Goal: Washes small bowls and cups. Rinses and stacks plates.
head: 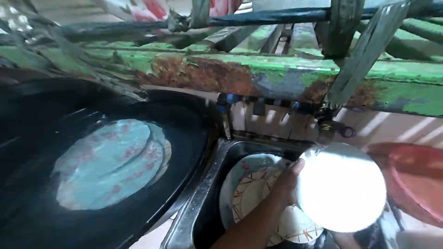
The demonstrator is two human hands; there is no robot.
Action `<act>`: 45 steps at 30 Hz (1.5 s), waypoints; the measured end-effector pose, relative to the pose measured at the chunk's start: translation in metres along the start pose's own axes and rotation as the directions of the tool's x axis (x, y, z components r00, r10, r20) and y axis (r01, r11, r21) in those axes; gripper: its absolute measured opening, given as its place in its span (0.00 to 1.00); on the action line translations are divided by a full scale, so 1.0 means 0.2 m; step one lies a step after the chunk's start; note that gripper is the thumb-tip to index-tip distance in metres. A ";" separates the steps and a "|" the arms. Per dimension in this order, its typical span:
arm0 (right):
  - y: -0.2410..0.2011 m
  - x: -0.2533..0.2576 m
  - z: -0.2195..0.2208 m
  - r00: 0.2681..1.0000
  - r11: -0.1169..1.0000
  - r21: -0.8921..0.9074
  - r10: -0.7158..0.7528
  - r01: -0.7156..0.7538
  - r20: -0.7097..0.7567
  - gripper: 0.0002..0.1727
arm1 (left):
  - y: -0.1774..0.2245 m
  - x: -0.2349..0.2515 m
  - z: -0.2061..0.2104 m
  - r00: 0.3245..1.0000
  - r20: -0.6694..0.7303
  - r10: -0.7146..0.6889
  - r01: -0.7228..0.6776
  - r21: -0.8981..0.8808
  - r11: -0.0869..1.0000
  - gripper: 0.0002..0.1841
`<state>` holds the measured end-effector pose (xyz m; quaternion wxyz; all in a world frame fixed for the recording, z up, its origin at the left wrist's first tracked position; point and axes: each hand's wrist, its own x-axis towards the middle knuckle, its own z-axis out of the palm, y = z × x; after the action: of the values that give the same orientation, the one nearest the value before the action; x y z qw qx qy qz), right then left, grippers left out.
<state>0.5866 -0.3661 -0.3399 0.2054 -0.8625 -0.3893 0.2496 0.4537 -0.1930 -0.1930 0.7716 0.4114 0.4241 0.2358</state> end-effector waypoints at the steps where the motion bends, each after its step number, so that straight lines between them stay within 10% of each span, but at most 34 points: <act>1: -0.07 0.10 -0.07 0.982 0.997 -0.061 0.047 -0.036 0.181 0.29 | 0.02 -0.02 -0.04 0.997 -0.060 0.056 -0.050 0.101 0.994 0.29; 4: -0.20 0.21 -0.17 0.964 0.938 0.262 0.182 -0.229 0.191 0.40 | 0.12 -0.14 -0.20 0.930 -0.234 0.284 -0.171 0.406 0.897 0.26; 7: -0.16 0.20 -0.17 0.968 0.877 0.412 0.210 -0.248 0.137 0.47 | 0.24 -0.38 -0.32 0.723 -0.328 0.608 -0.310 0.633 0.709 0.19; 11: -0.15 0.15 -0.21 0.975 0.849 0.483 0.217 -0.214 0.050 0.40 | 0.36 -0.64 -0.57 0.110 0.206 0.972 -0.557 0.823 -0.111 0.12; 14: -0.17 0.11 -0.29 0.976 0.767 0.629 0.210 -0.127 -0.059 0.39 | 0.49 -0.73 -0.72 -0.035 0.401 0.915 -0.266 0.879 -0.395 0.13; 21: -0.20 0.08 -0.50 0.967 0.503 0.860 0.164 0.088 -0.195 0.33 | 0.58 -0.70 -0.87 0.586 -0.070 0.808 0.195 0.979 -0.056 0.37; 28: -0.43 0.05 -0.46 0.969 0.441 0.893 0.166 0.095 -0.185 0.25 | 0.03 -0.30 -0.39 0.837 0.364 0.408 -0.327 0.931 -0.161 0.46; 32: -0.57 0.02 -0.41 0.987 0.299 0.953 0.162 -0.055 0.006 0.24 | -0.10 0.00 -0.28 0.830 0.329 0.451 -0.290 0.944 -0.156 0.46; 35: -0.63 0.03 -0.37 0.996 0.220 0.973 0.079 -0.066 0.050 0.25 | -0.18 0.06 -0.05 0.713 0.444 0.542 -0.506 0.862 -0.040 0.39; 39: -0.57 0.05 -0.45 0.987 0.253 0.967 0.156 -0.007 -0.034 0.27 | -0.35 -0.08 0.02 0.512 0.767 0.387 -0.781 0.603 -0.163 0.30; 41: -0.51 0.05 -0.51 0.962 0.344 0.939 0.264 -0.025 -0.071 0.28 | -0.28 -0.11 -0.10 0.625 0.749 0.220 -0.734 0.660 -0.160 0.31; 45: -0.52 0.02 -0.47 0.974 0.407 0.908 0.227 -0.100 0.005 0.29 | -0.18 0.06 -0.24 0.747 0.508 0.429 -0.439 0.861 -0.256 0.37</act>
<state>0.5846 -0.3141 -0.2093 0.6326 -0.6644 -0.0956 0.3863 0.4201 -0.1823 -0.2432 0.0971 0.9490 0.2765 0.1164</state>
